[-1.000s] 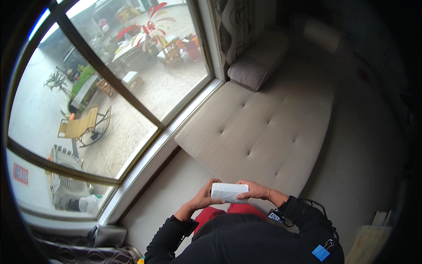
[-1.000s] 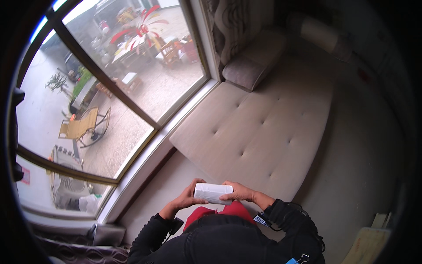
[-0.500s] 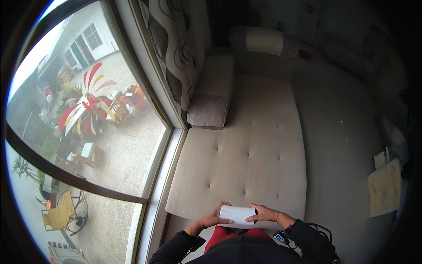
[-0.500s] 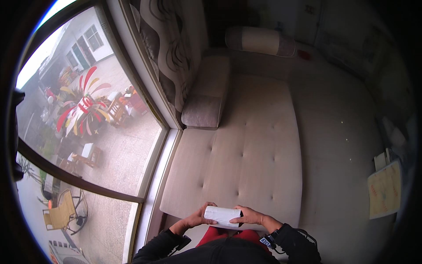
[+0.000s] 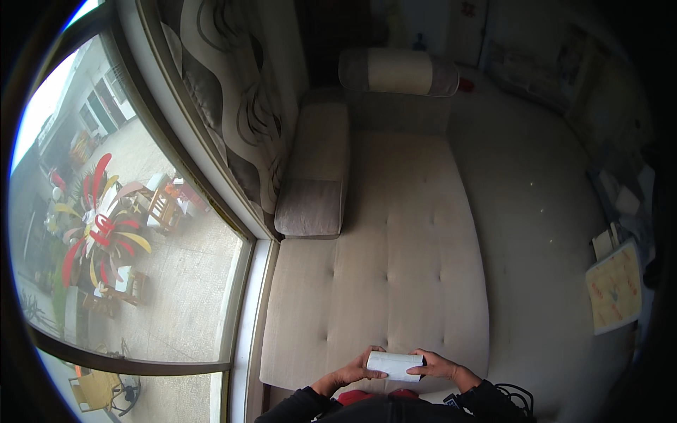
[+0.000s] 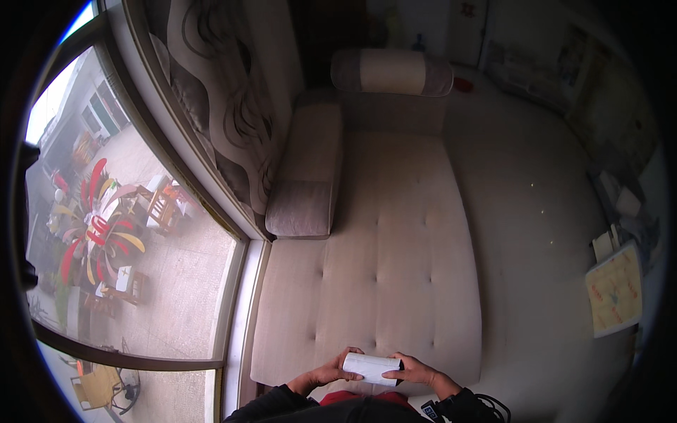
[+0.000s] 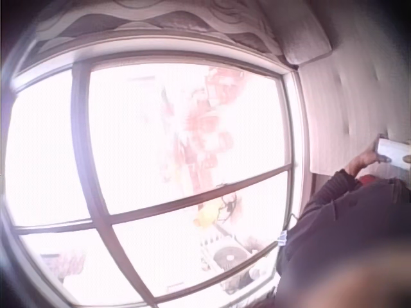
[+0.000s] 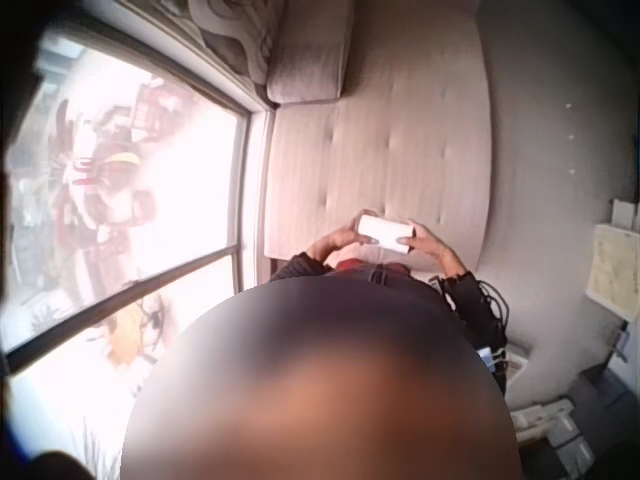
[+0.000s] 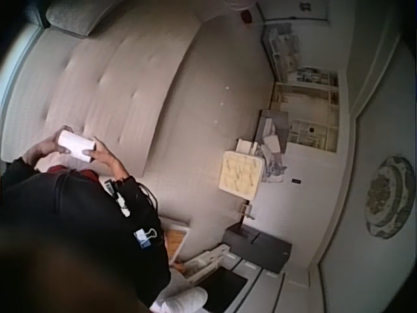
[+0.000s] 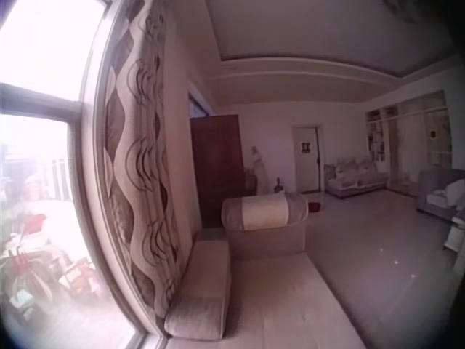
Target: The person moves a white cylindrical object and places it on a sofa. They then lift and reposition a large upholstered armchair near a window, adjusting its orientation multiple times. Finally, they pick up a small debris item from the floor.
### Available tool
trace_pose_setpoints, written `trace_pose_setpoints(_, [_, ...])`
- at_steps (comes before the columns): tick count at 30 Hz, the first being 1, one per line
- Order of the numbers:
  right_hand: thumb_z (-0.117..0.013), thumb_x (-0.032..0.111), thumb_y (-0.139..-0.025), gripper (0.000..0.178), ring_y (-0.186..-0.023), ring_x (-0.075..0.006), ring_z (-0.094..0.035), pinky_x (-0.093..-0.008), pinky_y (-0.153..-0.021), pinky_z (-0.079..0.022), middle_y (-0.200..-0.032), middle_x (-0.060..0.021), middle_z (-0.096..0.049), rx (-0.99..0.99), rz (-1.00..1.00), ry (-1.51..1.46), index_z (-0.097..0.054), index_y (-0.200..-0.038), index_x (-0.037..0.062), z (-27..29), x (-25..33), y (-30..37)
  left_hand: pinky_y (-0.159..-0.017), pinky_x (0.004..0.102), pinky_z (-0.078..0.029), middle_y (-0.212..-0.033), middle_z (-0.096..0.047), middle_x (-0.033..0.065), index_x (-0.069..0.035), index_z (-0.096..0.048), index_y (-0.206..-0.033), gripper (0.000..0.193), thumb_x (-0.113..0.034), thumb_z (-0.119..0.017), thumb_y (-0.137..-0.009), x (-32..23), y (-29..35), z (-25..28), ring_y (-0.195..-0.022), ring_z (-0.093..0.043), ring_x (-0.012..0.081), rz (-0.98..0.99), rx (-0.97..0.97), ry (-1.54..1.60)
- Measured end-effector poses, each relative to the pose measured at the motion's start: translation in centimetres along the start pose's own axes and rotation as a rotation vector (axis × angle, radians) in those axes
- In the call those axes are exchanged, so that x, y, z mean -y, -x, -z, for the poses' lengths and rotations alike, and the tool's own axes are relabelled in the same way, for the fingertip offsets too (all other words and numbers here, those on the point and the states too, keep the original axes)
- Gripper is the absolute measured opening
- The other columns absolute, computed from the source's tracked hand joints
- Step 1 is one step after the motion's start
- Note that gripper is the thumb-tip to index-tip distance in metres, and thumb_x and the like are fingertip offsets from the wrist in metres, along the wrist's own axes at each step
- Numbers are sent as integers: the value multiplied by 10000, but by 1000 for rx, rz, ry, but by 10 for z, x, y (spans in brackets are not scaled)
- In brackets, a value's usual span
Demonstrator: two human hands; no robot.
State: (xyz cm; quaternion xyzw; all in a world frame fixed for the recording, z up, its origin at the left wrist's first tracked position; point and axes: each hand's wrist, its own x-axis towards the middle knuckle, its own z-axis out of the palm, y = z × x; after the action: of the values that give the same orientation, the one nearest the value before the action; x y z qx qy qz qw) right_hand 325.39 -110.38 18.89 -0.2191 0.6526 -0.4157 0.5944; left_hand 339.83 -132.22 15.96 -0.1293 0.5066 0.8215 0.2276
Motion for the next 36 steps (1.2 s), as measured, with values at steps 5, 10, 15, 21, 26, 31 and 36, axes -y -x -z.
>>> trace_pose_setpoints(5, [-712, 288, -768, 550, -956, -135, -508, -264, -841, -415, -1010, -69, -553, -20, 5, -181, -457, -1161, 1, 25, 12, -20, -864, 295, -407, -1098, -489, 48, -99, -322, -1244, 671, -124, -748, -726, -22, -35, 16, -1049, -453, 160, -9, 5, -28])
trace_pose_setpoints(10, [-727, 315, -747, 567, -959, -141, -511, -277, -855, -415, -1006, -82, -561, -94, 101, -85, -461, -1134, -3, 30, 31, -10, -924, 312, -379, -1112, -488, 65, -98, -312, -1248, 684, -100, -749, -721, -37, -34, 10, -1080, -447, 177, -102, 19, -33])
trace_pose_setpoints(15, [-732, 330, -735, 611, -1000, -155, -504, -288, -889, -400, -1046, -93, -554, -147, 164, -173, -451, -1159, -8, 7, 3, 10, -880, 299, -404, -1071, -491, 55, -106, -320, -1223, 700, -116, -777, -693, -25, -31, -2, -1040, -455, 169, -217, 81, -195])
trace_pose_setpoints(21, [-736, 313, -732, 613, -999, -161, -510, -290, -888, -405, -1047, -96, -551, -203, 188, -183, -450, -1165, -13, -29, -32, 36, -828, 312, -436, -1064, -496, 55, -103, -329, -1209, 667, -91, -763, -703, -7, -6, -26, -1040, -464, 179, -105, 124, -231])
trace_pose_setpoints(26, [-739, 343, -723, 655, -996, -171, -519, -291, -887, -408, -1058, -113, -555, -156, 177, -139, -444, -1175, -28, -26, -30, 41, -764, 288, -447, -1048, -485, 56, -94, -330, -1222, 677, -130, -767, -706, -6, 6, -35, -988, -477, 166, -124, 76, -271])
trace_pose_setpoints(31, [-739, 366, -713, 669, -973, -177, -536, -284, -871, -419, -1044, -118, -568, -180, 152, -108, -464, -1168, -40, 19, -28, 54, -773, 288, -442, -1047, -483, 50, -97, -336, -1218, 666, -132, -764, -709, -19, -37, -52, -990, -474, 163, -111, 91, -251])
trace_pose_setpoints(36, [-744, 370, -701, 647, -942, -175, -555, -285, -854, -430, -1004, -112, -589, -140, 154, -66, -503, -1131, -49, 83, -10, 72, -802, 307, -437, -1069, -493, 61, -93, -325, -1231, 700, -163, -773, -696, -50, -81, -82, -1034, -464, 183, -170, 87, -227])
